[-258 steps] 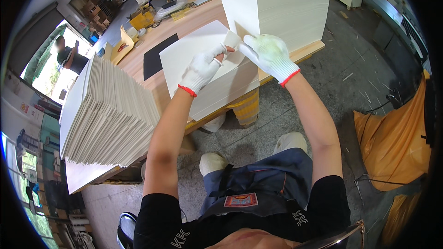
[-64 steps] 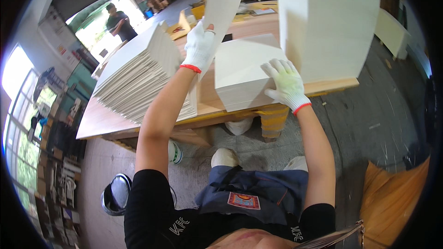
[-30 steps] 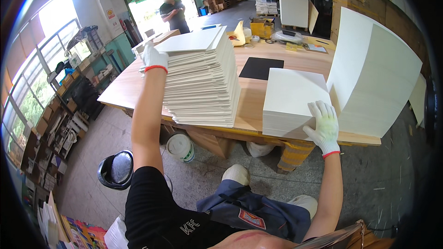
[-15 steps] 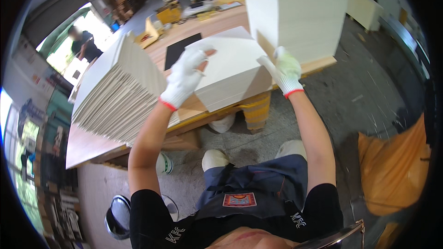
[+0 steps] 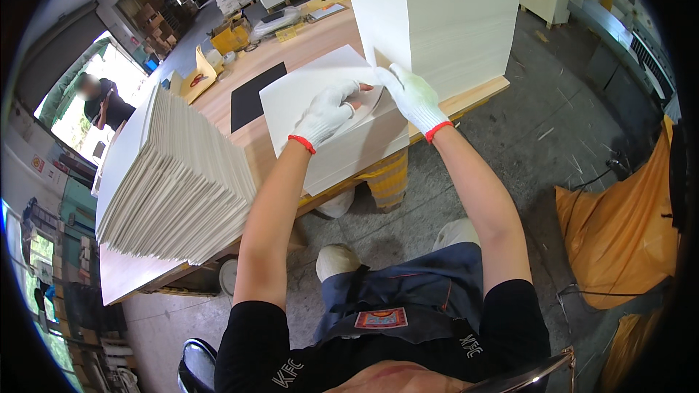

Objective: The person counts paper sheets from a large stack and places them onto a smaller pile on a table.

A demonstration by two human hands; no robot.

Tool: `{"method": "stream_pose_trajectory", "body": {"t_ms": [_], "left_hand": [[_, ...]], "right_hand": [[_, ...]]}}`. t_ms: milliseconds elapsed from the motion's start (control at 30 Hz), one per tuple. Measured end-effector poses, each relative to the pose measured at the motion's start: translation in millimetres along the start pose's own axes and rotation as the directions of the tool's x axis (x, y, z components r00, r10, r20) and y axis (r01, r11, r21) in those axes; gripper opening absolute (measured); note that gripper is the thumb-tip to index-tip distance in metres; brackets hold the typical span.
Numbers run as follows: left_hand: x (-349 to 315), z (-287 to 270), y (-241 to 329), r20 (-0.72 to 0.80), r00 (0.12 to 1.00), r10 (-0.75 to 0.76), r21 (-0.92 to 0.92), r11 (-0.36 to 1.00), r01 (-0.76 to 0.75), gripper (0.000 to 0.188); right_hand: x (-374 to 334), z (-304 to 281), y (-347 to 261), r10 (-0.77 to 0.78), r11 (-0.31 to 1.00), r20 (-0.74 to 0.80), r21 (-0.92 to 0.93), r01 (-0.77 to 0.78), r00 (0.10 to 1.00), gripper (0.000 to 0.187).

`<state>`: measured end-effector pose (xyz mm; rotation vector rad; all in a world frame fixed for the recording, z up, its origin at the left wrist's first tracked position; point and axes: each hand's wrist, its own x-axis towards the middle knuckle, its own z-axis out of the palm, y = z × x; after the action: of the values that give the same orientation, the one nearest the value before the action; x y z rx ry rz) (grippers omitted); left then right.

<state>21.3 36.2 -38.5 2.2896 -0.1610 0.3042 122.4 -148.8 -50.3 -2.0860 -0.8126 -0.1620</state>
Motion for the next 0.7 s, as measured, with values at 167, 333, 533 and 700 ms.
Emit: {"method": "stream_pose_trajectory", "body": {"t_ms": [167,333,533,700], "left_hand": [[2,1,-8,0.009,0.998,0.067,0.001,0.998,-0.067,0.035],[-1,2,18,0.092,0.973,-0.212,-0.030,0.976,0.216,0.044],[-1,8,8,-0.055,0.993,-0.102,-0.118,0.988,0.095,0.038],[-5,6,-4,-0.181,0.982,0.057,0.009,0.998,-0.057,0.034]], "right_hand": [[-12,16,7,0.094,0.983,-0.099,0.170,-0.076,0.991,0.050],[-14,17,9,0.104,0.965,-0.131,0.252,-0.069,0.986,0.048],[-15,15,15,0.022,0.965,-0.159,0.260,0.020,0.987,0.049],[-22,-19,10,-0.072,0.912,0.050,-0.402,0.086,0.996,0.035]]}}
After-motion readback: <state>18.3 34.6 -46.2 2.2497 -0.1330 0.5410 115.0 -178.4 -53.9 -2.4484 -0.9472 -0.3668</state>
